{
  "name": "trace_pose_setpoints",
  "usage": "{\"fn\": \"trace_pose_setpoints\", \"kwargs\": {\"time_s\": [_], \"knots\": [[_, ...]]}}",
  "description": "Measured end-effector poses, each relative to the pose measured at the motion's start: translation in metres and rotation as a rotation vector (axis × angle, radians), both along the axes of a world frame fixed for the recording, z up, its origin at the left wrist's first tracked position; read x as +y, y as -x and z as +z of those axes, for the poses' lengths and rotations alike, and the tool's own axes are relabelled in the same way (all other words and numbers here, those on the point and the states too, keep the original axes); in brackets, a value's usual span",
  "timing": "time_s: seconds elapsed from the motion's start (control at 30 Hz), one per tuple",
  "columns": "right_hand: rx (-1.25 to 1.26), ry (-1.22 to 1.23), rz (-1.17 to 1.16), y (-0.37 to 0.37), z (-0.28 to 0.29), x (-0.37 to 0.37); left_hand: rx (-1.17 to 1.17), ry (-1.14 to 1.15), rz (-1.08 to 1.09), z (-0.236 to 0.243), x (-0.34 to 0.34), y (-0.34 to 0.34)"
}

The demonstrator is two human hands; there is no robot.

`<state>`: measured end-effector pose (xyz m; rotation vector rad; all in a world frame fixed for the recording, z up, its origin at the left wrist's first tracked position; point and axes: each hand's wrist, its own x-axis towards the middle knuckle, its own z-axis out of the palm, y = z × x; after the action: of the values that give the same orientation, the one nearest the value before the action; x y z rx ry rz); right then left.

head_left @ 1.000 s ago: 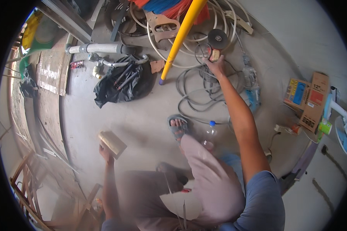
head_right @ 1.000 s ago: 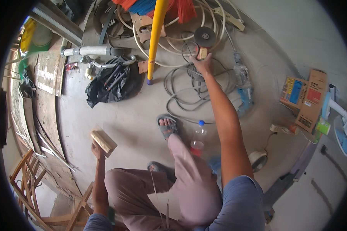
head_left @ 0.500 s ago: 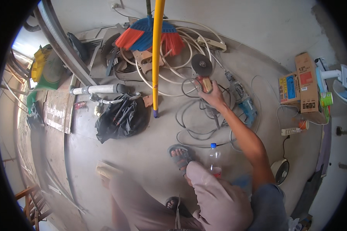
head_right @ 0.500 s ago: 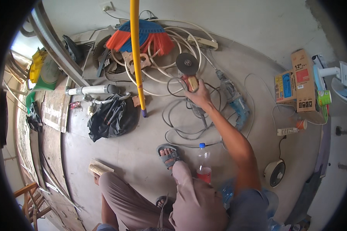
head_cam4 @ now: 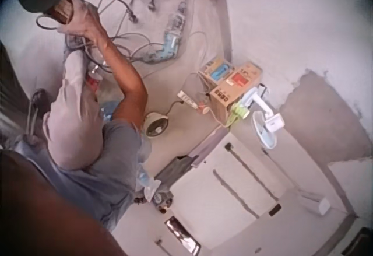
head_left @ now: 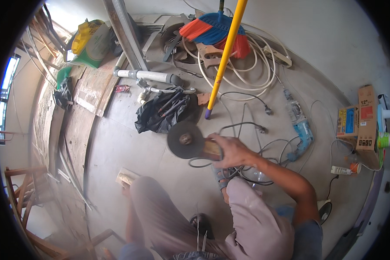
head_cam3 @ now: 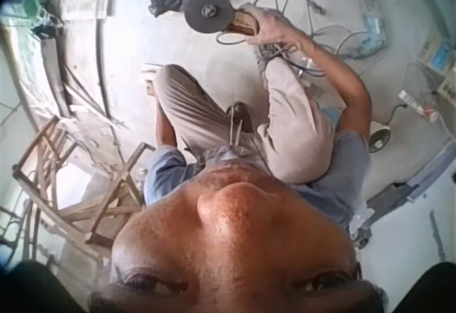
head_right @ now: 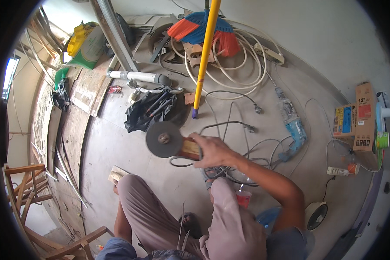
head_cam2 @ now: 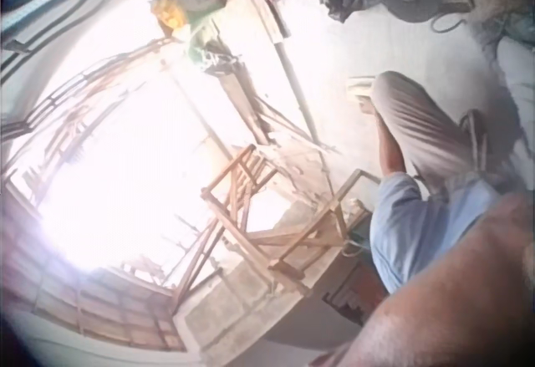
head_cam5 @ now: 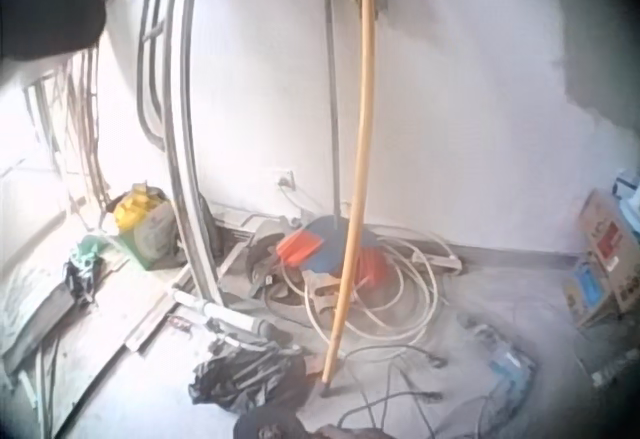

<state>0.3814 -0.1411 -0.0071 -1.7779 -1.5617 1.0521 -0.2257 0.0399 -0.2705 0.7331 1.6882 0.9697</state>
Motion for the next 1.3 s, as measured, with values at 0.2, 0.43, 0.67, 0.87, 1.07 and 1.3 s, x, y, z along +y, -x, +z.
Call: {"fn": "trace_pose_setpoints", "kwargs": {"time_s": [0.2,0.43,0.67,0.87,1.07,1.3], "knots": [[0.011,0.058,0.237,0.095,-0.045,0.057,-0.064,0.091,0.018,-0.010,-0.034,-0.015],[-0.019,0.084,0.263,0.158,-0.111,0.076,0.053,0.095,0.025,0.004,-0.033,-0.024],[-0.099,0.210,0.141,0.165,-0.153,0.086,0.104,0.097,0.079,0.013,-0.039,-0.010],[-0.131,0.168,0.047,0.166,-0.167,0.087,0.172,0.110,0.066,0.021,-0.031,-0.008],[-0.150,0.071,0.038,0.167,-0.194,0.077,0.291,0.116,0.035,0.045,-0.010,-0.013],[0.027,0.050,0.058,0.158,-0.187,0.071,0.510,0.006,-0.043,0.105,0.023,-0.006]]}}
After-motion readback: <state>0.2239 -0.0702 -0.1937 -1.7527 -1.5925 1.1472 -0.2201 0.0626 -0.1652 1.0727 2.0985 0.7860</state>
